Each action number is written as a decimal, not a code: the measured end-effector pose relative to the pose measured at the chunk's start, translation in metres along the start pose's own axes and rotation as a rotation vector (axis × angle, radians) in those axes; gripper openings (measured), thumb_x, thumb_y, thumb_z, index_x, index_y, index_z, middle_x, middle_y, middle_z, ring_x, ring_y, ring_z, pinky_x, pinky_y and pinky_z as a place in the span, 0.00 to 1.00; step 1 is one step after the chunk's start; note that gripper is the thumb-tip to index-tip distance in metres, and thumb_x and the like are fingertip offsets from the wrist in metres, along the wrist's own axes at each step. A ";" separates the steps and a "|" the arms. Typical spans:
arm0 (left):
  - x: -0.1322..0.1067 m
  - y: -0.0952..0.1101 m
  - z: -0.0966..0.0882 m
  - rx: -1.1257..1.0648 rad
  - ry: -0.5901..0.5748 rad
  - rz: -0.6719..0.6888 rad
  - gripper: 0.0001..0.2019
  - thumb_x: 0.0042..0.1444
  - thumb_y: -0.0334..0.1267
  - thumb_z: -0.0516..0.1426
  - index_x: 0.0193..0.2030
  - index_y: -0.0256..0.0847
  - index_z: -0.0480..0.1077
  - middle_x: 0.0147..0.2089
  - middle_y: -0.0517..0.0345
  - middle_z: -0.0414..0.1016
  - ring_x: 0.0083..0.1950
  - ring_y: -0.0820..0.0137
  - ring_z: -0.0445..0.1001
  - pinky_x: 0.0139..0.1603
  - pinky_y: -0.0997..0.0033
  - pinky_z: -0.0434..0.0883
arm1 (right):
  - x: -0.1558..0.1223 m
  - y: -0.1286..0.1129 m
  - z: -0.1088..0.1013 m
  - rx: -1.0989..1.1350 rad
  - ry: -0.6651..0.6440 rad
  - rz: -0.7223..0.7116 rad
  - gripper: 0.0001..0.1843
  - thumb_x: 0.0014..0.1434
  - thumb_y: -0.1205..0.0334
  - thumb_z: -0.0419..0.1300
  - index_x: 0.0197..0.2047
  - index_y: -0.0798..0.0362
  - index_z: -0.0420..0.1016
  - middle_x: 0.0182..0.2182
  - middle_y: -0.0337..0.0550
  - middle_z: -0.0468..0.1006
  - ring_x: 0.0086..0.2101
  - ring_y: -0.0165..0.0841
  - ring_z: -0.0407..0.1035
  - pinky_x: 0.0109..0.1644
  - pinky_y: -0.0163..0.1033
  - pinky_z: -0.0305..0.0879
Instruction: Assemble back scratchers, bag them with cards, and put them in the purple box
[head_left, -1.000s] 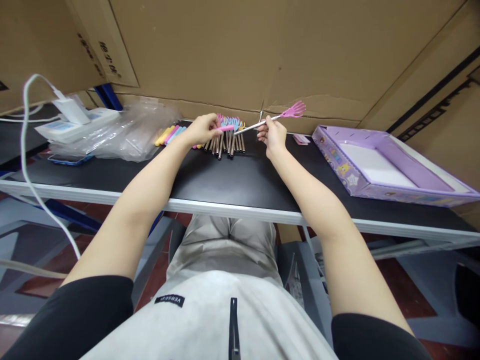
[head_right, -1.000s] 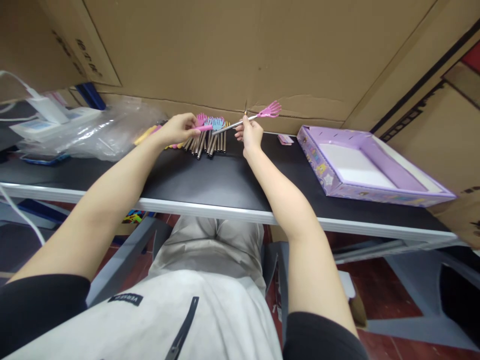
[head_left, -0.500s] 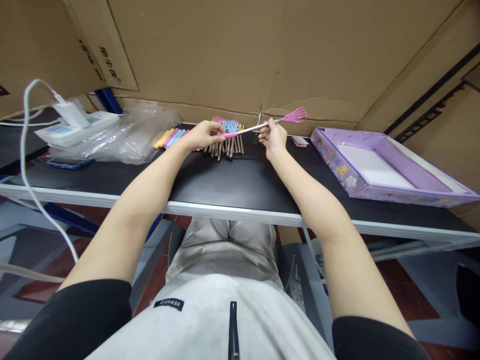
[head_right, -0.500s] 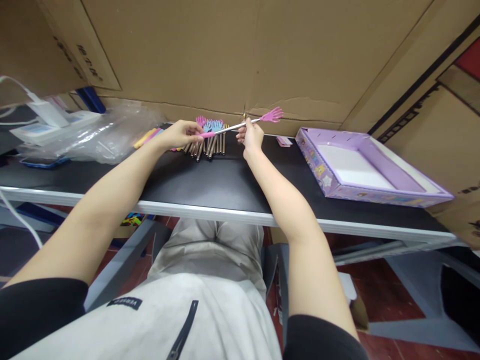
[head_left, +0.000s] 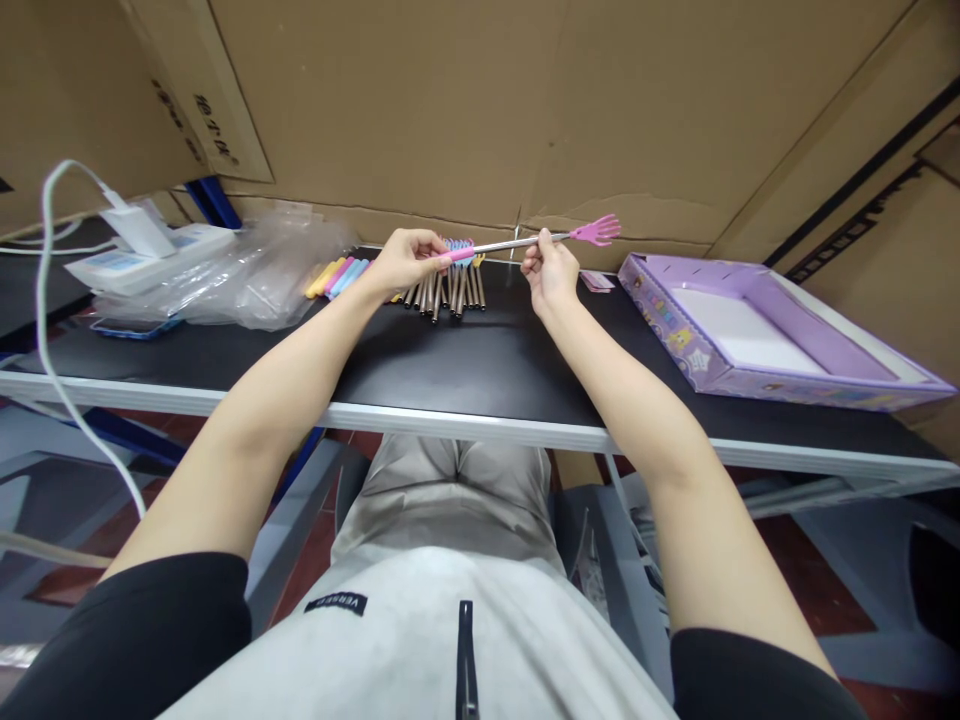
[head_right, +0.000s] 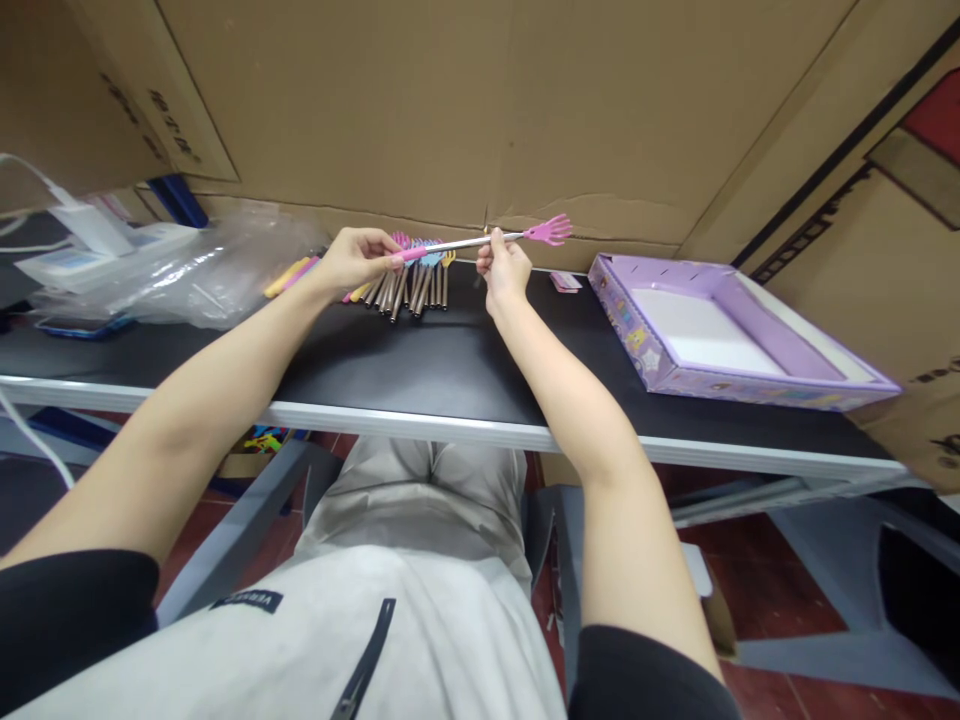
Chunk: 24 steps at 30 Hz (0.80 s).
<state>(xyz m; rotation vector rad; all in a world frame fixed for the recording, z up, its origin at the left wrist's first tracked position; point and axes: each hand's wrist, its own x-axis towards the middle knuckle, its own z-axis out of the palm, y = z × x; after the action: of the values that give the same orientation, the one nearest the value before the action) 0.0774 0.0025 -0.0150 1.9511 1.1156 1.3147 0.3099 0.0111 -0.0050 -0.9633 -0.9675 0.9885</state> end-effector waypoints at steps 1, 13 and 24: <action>0.000 0.000 0.000 -0.002 -0.004 0.000 0.15 0.53 0.42 0.74 0.33 0.40 0.74 0.30 0.55 0.78 0.37 0.67 0.79 0.43 0.68 0.79 | -0.001 0.000 0.001 -0.005 -0.006 -0.007 0.27 0.65 0.46 0.74 0.31 0.49 0.61 0.21 0.26 0.65 0.22 0.21 0.64 0.29 0.25 0.63; 0.001 -0.003 0.014 -0.004 -0.005 0.031 0.16 0.55 0.44 0.73 0.34 0.40 0.73 0.29 0.56 0.78 0.35 0.67 0.79 0.39 0.69 0.76 | -0.018 0.001 0.011 -0.002 -0.070 -0.005 0.28 0.63 0.43 0.75 0.30 0.49 0.63 0.20 0.26 0.62 0.20 0.20 0.58 0.26 0.26 0.59; -0.004 0.008 0.030 -0.041 0.006 0.070 0.19 0.55 0.50 0.74 0.33 0.41 0.72 0.27 0.57 0.76 0.33 0.67 0.77 0.38 0.69 0.74 | -0.037 0.006 0.023 -0.025 -0.108 -0.009 0.27 0.60 0.41 0.77 0.32 0.49 0.67 0.19 0.25 0.59 0.20 0.22 0.58 0.25 0.29 0.56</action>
<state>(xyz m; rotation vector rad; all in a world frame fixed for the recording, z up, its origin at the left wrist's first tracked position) 0.1068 -0.0050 -0.0220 1.9737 1.0238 1.3699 0.2774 -0.0177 -0.0120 -0.9332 -1.0751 1.0312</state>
